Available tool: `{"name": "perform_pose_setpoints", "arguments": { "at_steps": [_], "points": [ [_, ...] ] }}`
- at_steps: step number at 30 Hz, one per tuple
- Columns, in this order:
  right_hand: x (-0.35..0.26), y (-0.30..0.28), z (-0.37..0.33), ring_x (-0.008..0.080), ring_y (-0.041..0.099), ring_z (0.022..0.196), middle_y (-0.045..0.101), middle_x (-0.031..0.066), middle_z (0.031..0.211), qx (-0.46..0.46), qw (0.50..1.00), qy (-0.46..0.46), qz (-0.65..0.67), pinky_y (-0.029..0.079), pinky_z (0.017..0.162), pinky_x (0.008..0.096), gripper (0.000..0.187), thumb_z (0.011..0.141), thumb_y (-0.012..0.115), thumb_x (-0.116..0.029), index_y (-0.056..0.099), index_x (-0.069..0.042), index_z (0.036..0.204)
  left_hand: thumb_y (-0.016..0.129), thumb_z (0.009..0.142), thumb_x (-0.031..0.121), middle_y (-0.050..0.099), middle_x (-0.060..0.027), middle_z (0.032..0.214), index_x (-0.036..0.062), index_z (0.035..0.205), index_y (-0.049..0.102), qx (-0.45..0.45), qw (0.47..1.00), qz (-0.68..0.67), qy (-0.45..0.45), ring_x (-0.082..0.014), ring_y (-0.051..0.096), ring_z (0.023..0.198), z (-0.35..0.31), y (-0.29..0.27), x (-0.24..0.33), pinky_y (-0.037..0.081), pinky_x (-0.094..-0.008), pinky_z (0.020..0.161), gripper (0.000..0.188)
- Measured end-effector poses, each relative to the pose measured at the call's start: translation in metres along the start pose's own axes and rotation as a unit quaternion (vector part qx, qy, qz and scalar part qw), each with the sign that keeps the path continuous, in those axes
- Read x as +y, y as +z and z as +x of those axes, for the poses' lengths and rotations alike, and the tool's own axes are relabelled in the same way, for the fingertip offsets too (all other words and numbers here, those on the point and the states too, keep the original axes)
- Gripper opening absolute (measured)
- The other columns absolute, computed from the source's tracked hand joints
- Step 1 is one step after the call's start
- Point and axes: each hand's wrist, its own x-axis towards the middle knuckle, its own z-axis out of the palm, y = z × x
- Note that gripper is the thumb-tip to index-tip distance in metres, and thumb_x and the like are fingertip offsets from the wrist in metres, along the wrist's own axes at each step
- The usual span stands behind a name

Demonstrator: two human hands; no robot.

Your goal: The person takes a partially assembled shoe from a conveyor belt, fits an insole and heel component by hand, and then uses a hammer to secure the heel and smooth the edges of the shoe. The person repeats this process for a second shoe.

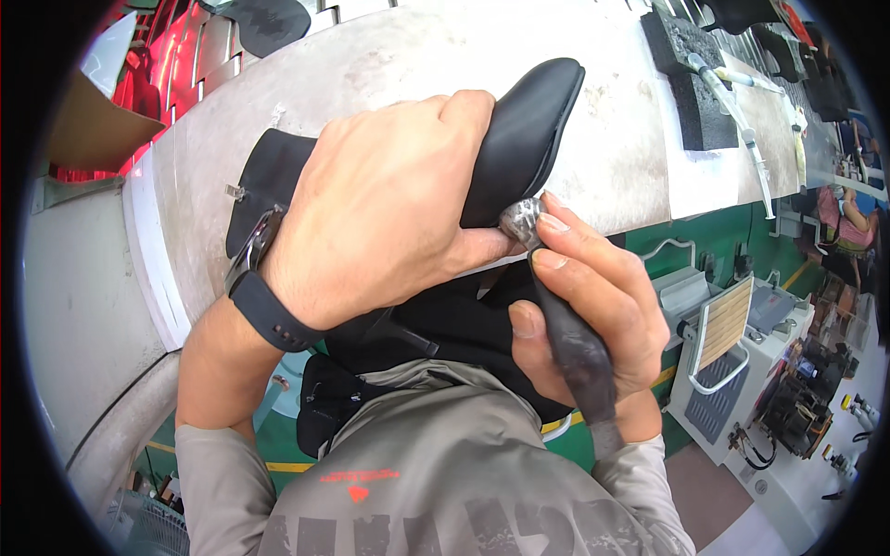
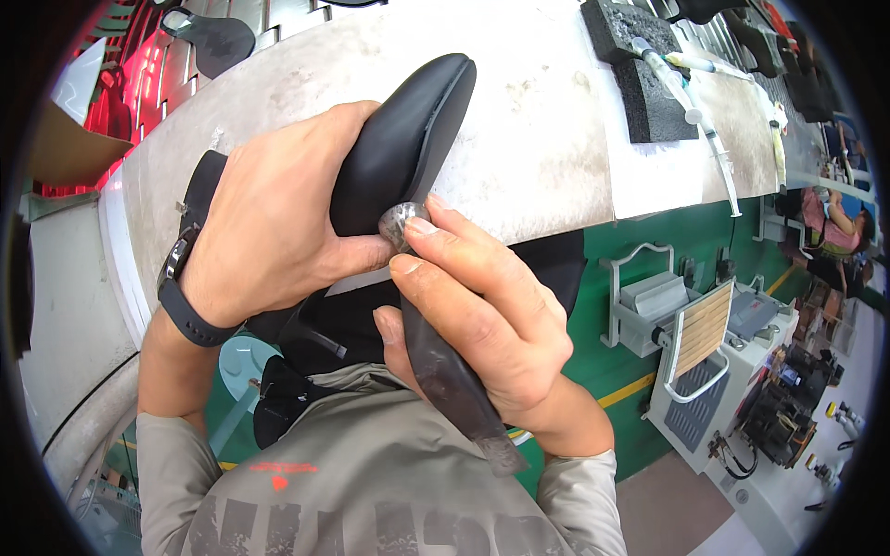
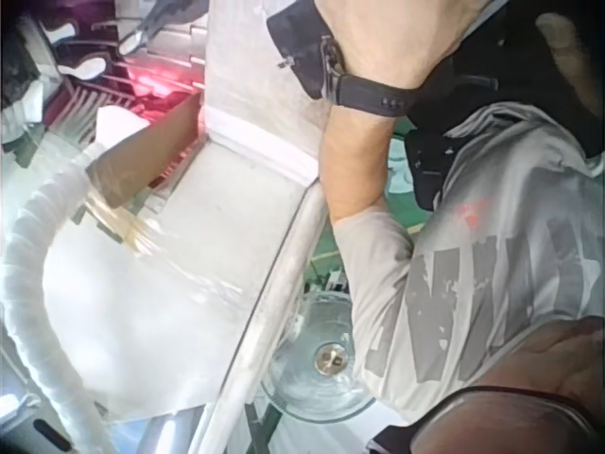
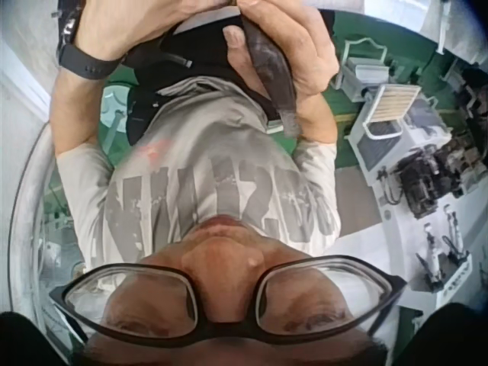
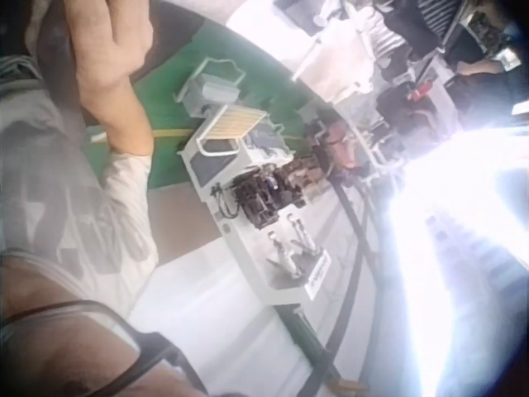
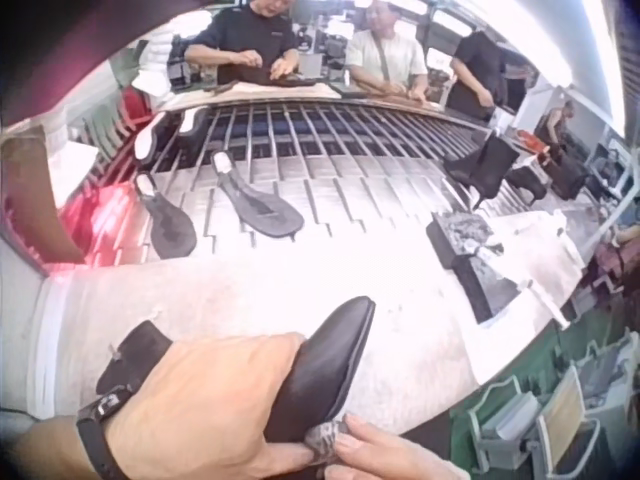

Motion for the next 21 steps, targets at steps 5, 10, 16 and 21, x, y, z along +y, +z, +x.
{"name": "perform_pose_setpoints", "arguments": {
  "at_steps": [5,10,16,21],
  "points": [
    [0.004,-0.005,0.007,0.0437,0.073,0.115,0.071,0.0270,0.121,0.003,0.999,0.028,0.046,0.061,0.100,0.0496,0.037,0.082,0.083,0.000,0.070,0.006,0.116,0.092,0.069,0.024,0.072,-0.0227,0.103,-0.0009,0.126,0.062,-0.009,0.999,-0.034,-0.014,-0.0432,0.071,0.093,0.002,-0.003,0.002,0.057,-0.0465,0.078,0.069],
    [0.018,-0.007,0.006,0.0435,0.073,0.116,0.072,0.0289,0.118,0.033,0.989,0.045,0.135,0.061,0.101,0.0494,0.032,0.088,0.080,-0.002,0.068,0.006,0.116,0.095,0.068,0.029,0.072,-0.0224,0.104,-0.0018,0.126,0.063,-0.030,0.999,-0.018,-0.029,-0.0425,0.071,0.092,0.005,-0.005,0.005,0.058,-0.0457,0.078,0.073],
    [0.034,-0.004,0.002,0.0435,0.074,0.114,0.072,0.0299,0.116,0.066,0.973,0.052,0.214,0.062,0.099,0.0492,0.031,0.091,0.078,-0.005,0.067,0.007,0.117,0.098,0.066,0.029,0.073,-0.0202,0.104,-0.0026,0.128,0.064,-0.035,0.998,-0.020,-0.037,-0.0401,0.073,0.090,0.007,-0.006,0.007,0.058,-0.0435,0.078,0.077],
    [0.036,-0.014,0.010,0.0422,0.074,0.113,0.073,0.0296,0.117,0.055,0.967,0.078,0.235,0.061,0.099,0.0484,0.030,0.091,0.079,-0.005,0.068,0.007,0.115,0.098,0.066,0.028,0.073,-0.0194,0.106,-0.0018,0.129,0.064,-0.031,0.999,-0.007,-0.032,-0.0389,0.073,0.092,0.008,-0.006,0.008,0.058,-0.0429,0.079,0.077]
  ]
}}
